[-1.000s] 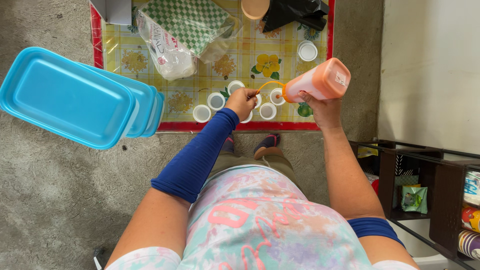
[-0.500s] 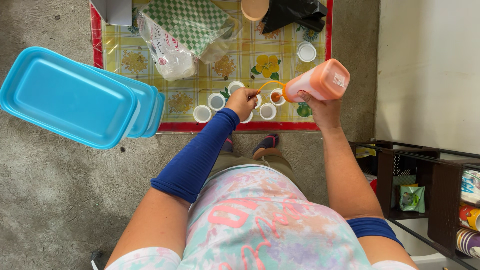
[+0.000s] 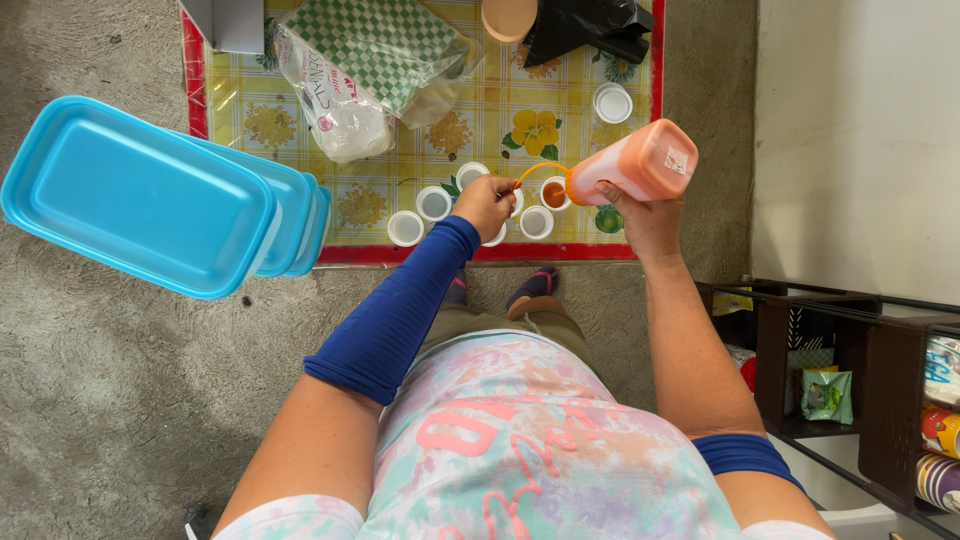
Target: The person pours a pink sauce from a squeeze bottle into several small white cups arranged on a table. They then retrieve lids from a nearby shelf and seal each cup. The filled and sealed cups are stacked on the shelf.
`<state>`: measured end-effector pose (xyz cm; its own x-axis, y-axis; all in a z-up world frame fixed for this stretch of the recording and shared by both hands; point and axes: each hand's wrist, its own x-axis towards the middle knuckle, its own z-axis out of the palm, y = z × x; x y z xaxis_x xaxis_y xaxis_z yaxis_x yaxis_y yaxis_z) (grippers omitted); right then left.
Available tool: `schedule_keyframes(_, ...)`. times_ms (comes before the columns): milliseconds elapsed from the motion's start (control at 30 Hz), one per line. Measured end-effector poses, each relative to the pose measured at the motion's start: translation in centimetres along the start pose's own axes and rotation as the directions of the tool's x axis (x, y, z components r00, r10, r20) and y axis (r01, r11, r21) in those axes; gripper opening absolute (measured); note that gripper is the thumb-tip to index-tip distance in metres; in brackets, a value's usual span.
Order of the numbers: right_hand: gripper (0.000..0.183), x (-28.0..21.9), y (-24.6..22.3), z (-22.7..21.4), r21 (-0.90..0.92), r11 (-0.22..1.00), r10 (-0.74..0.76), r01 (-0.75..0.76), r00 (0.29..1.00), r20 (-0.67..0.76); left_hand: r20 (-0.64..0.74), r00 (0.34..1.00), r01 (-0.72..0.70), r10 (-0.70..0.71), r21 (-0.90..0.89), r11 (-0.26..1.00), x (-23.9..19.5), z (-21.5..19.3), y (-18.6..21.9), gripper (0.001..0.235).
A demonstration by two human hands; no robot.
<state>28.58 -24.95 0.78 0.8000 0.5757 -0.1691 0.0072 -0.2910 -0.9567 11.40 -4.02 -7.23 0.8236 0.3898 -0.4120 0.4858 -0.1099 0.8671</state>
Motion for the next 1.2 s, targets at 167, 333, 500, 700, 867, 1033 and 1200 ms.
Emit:
schedule_keyframes(167,0.042,0.1,0.5,0.1,0.059,0.998,-0.018,0.019,1.0,-0.009,-0.001,1.0,0.011,-0.011,0.002,1.0,0.4,0.4,-0.2,0.034)
schedule_keyframes(333,0.044,0.2,0.5,0.1,0.219,0.974,-0.047,0.049,0.999,-0.013,0.005,1.0,0.014,-0.014,0.017,1.0,0.6,0.3,0.1,0.034)
schedule_keyframes(500,0.042,0.3,0.4,-0.1,0.279,0.958,-0.058,0.058,0.998,-0.009,-0.004,1.0,0.029,-0.029,0.004,1.0,0.7,0.0,1.0,0.033)
schedule_keyframes(700,0.039,0.0,0.2,-0.1,0.286,0.954,-0.089,0.087,0.996,-0.009,0.004,1.0,0.013,-0.013,-0.026,1.0,0.8,0.1,0.9,0.032)
schedule_keyframes(867,0.038,-0.6,0.0,0.0,0.14,0.988,-0.059,0.062,0.998,-0.029,0.038,0.999,0.013,-0.011,-0.066,0.998,0.7,0.4,0.1,0.034)
schedule_keyframes(1033,0.038,-1.0,0.1,0.3,0.141,0.99,-0.017,0.023,0.999,-0.042,0.044,0.999,0.03,-0.028,-0.065,0.997,0.5,0.5,0.1,0.034)
schedule_keyframes(1200,0.036,-0.9,-0.2,0.4,0.132,0.987,-0.084,0.088,0.996,-0.036,0.045,0.998,0.05,-0.048,-0.048,0.998,0.5,0.2,0.3,0.036)
